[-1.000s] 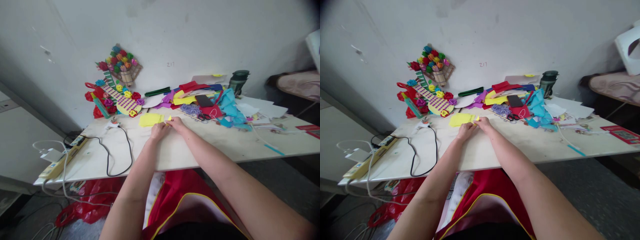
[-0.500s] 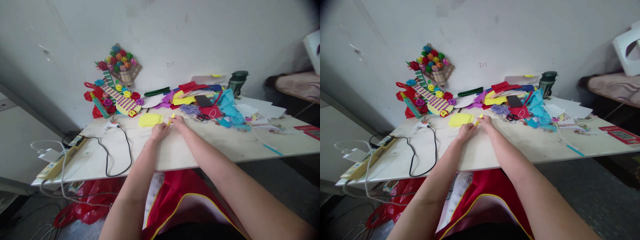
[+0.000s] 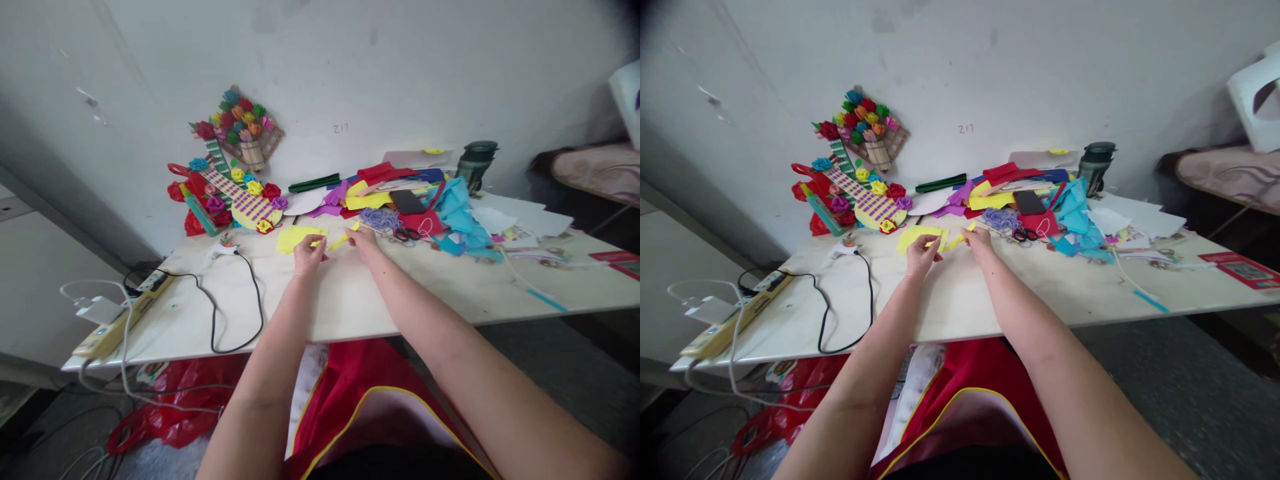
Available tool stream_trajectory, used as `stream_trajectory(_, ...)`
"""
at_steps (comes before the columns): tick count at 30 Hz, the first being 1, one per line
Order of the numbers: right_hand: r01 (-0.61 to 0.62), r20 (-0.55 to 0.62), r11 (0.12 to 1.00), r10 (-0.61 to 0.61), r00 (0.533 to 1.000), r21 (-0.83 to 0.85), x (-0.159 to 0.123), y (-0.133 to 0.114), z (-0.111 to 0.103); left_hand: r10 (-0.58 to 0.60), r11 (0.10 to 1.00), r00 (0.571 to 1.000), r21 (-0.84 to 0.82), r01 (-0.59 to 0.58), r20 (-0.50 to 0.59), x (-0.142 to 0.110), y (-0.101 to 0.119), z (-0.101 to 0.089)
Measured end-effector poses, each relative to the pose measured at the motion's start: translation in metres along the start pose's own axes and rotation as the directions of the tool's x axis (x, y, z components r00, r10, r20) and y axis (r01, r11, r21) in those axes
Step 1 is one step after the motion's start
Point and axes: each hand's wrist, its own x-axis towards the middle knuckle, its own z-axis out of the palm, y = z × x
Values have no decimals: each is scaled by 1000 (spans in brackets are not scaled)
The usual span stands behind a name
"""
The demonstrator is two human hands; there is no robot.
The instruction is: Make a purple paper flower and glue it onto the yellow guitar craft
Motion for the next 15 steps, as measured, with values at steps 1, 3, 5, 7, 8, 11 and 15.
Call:
stream_trajectory(1,-10,62,1000,10,998,-3,-2,0,2,-26,999,999,-26,27,30,0,0,1)
stream_trajectory(3,-31,167,1000,31,985,-6,-6,0,5,-56,997,995,-43,60,87,-2,2,3)
stream_trajectory(5,-50,232,999,49,971,-2,-10,0,7,-74,997,988,-23,78,138,-3,2,5)
stream_trajectory(7,-66,279,998,63,958,-1,-12,-1,8,-86,996,983,22,84,162,-3,0,7)
stream_trajectory(8,-74,298,997,71,952,-3,-12,-1,9,-89,996,982,46,82,166,-3,-1,7)
stream_trajectory(11,-91,350,996,89,933,-11,-14,-1,10,-72,993,983,109,55,166,0,-7,7)
stream_trajectory(15,-107,383,994,101,918,-5,-17,-3,10,-45,987,984,160,18,170,1,-6,5)
